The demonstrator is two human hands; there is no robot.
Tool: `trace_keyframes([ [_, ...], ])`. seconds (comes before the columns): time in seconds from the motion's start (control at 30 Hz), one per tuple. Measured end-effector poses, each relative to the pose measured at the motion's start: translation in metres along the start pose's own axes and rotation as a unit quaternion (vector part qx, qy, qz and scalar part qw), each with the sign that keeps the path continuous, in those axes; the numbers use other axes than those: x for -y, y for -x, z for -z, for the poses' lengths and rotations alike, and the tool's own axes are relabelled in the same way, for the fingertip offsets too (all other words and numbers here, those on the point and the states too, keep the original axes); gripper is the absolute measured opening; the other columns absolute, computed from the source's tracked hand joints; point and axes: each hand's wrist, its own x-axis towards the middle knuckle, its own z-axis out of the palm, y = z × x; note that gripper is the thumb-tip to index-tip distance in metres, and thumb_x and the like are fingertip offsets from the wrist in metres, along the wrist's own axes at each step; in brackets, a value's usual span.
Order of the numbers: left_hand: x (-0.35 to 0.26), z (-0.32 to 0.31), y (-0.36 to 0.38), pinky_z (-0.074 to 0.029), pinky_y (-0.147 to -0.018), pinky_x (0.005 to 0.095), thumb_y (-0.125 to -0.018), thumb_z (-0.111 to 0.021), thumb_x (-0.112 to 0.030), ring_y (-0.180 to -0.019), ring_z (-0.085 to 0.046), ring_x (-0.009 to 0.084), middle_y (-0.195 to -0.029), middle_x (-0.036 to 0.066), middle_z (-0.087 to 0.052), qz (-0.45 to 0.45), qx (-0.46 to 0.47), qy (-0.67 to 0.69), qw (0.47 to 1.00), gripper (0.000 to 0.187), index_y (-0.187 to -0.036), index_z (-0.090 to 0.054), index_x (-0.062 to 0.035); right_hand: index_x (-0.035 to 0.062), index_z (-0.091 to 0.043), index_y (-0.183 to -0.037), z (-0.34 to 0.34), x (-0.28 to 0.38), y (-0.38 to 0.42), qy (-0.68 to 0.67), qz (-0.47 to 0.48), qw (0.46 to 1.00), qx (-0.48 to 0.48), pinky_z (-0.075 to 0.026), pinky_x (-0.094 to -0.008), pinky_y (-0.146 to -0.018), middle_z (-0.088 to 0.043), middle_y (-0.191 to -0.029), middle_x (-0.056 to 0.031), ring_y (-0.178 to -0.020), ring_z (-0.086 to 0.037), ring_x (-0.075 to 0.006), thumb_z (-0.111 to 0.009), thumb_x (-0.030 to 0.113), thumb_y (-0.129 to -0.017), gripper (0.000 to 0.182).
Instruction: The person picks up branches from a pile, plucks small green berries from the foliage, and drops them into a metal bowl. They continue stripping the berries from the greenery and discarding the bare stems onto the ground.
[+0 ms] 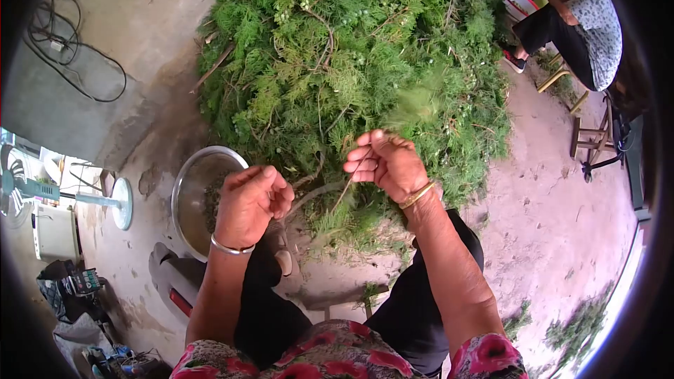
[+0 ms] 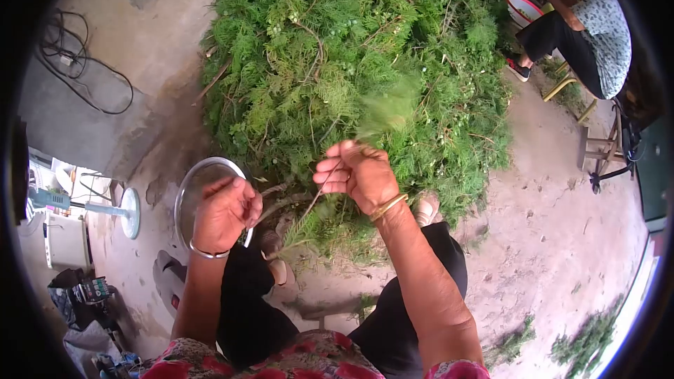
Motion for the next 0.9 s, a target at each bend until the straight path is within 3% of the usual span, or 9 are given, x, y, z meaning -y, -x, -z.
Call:
trace_keyframes([
  [0.13, 0.037, 0.021, -0.019, -0.047, -0.051, 0.0262, -0.092, -0.058, -0.022, -0.061, -0.063, 0.0201, -0.076, 0.013, -0.065, 0.043, -0.073, -0.114, 0.99, 0.023, -0.084, -0.062, -0.0001, -0.001, -0.055, -0.1, 0.01, 0.0, -0.008, -0.079, 0.005, 0.996, -0.031, -0.057, -0.041, -0.067, -0.065, -0.087, -0.0175, -0.079, -0.067, -0.03, -0.037, 0.026, -0.101, 0.032],
  [0.2, 0.055, 0.032, -0.028, -0.051, -0.058, 0.0289, -0.091, -0.057, -0.039, -0.066, -0.064, 0.0194, -0.078, 0.011, -0.067, 0.085, -0.033, -0.085, 0.992, 0.039, -0.088, -0.063, 0.0001, -0.0007, -0.055, -0.102, 0.007, -0.005, -0.009, -0.095, 0.0, 0.995, -0.011, -0.057, -0.041, -0.067, -0.065, -0.086, -0.0164, -0.079, -0.067, -0.0293, -0.037, 0.026, -0.101, 0.032],
  [0.3, 0.083, 0.031, -0.04, -0.051, -0.074, 0.0394, -0.09, -0.032, -0.066, -0.083, -0.065, 0.0242, -0.089, 0.012, -0.067, 0.243, 0.104, 0.188, 0.946, 0.075, -0.101, -0.061, 0.0021, 0.0, -0.054, -0.103, -0.001, -0.011, -0.013, -0.073, -0.018, 0.997, 0.017, -0.057, -0.0395, -0.067, -0.064, -0.084, -0.0153, -0.078, -0.067, -0.0287, -0.037, 0.026, -0.1, 0.031],
  [0.4, 0.085, 0.003, -0.041, -0.052, -0.074, 0.0397, -0.092, -0.035, -0.062, -0.085, -0.065, 0.025, -0.095, 0.013, -0.066, 0.271, 0.168, 0.182, 0.93, 0.069, -0.108, -0.058, 0.0019, -0.0004, -0.054, -0.102, -0.017, -0.014, -0.016, -0.058, -0.035, 0.997, 0.041, -0.056, -0.0361, -0.064, -0.064, -0.079, -0.0145, -0.072, -0.067, -0.0276, -0.039, 0.028, -0.1, 0.032],
  [0.47, 0.09, 0.001, -0.039, -0.049, -0.08, 0.0352, -0.092, -0.04, -0.058, -0.086, -0.063, 0.0228, -0.097, 0.012, -0.064, 0.235, 0.154, 0.177, 0.943, 0.067, -0.122, -0.052, 0.0003, -0.0013, -0.053, -0.103, -0.029, -0.015, -0.015, -0.016, -0.069, 0.996, 0.059, -0.056, -0.0342, -0.059, -0.062, -0.071, -0.0111, -0.062, -0.065, -0.0254, -0.039, 0.029, -0.099, 0.034],
  [0.63, 0.09, 0.005, -0.038, -0.048, -0.061, 0.0275, -0.089, -0.059, -0.021, -0.073, -0.063, 0.0161, -0.084, 0.008, -0.064, 0.092, -0.019, 0.082, 0.992, 0.018, -0.091, -0.053, -0.0036, -0.0082, -0.058, -0.097, -0.04, -0.03, -0.018, 0.216, -0.05, 0.975, 0.011, -0.051, -0.0232, -0.053, -0.063, -0.069, -0.0073, -0.056, -0.059, -0.0108, -0.053, 0.011, -0.093, 0.02],
  [0.73, 0.084, 0.0, -0.036, -0.046, -0.05, 0.0225, -0.084, -0.064, -0.004, -0.06, -0.061, 0.0105, -0.069, 0.003, -0.063, 0.009, -0.082, -0.061, 0.995, 0.016, -0.078, -0.05, -0.0049, -0.0083, -0.059, -0.096, -0.039, -0.046, -0.022, 0.347, 0.003, 0.938, 0.003, -0.047, -0.0225, -0.05, -0.061, -0.067, -0.0054, -0.054, -0.056, -0.0086, -0.058, 0.01, -0.09, 0.02],
  [0.83, 0.09, 0.001, -0.032, -0.042, -0.044, 0.0282, -0.082, -0.064, -0.004, -0.051, -0.06, 0.016, -0.062, 0.008, -0.061, -0.197, -0.088, -0.327, 0.92, 0.015, -0.076, -0.051, -0.0023, -0.0065, -0.061, -0.08, -0.041, -0.053, -0.025, 0.344, 0.03, 0.938, -0.022, -0.042, -0.0241, -0.047, -0.058, -0.062, -0.0026, -0.055, -0.051, -0.0057, -0.065, 0.012, -0.085, 0.019],
  [0.9, 0.09, 0.003, -0.03, -0.043, -0.045, 0.0333, -0.08, -0.065, -0.004, -0.05, -0.059, 0.0223, -0.06, 0.011, -0.059, -0.215, -0.081, -0.406, 0.885, 0.013, -0.083, -0.052, -0.0019, -0.005, -0.062, -0.073, -0.047, -0.049, -0.025, 0.371, 0.043, 0.927, -0.036, -0.04, -0.025, -0.047, -0.056, -0.059, -0.0013, -0.055, -0.048, -0.0049, -0.067, 0.012, -0.084, 0.021],
])
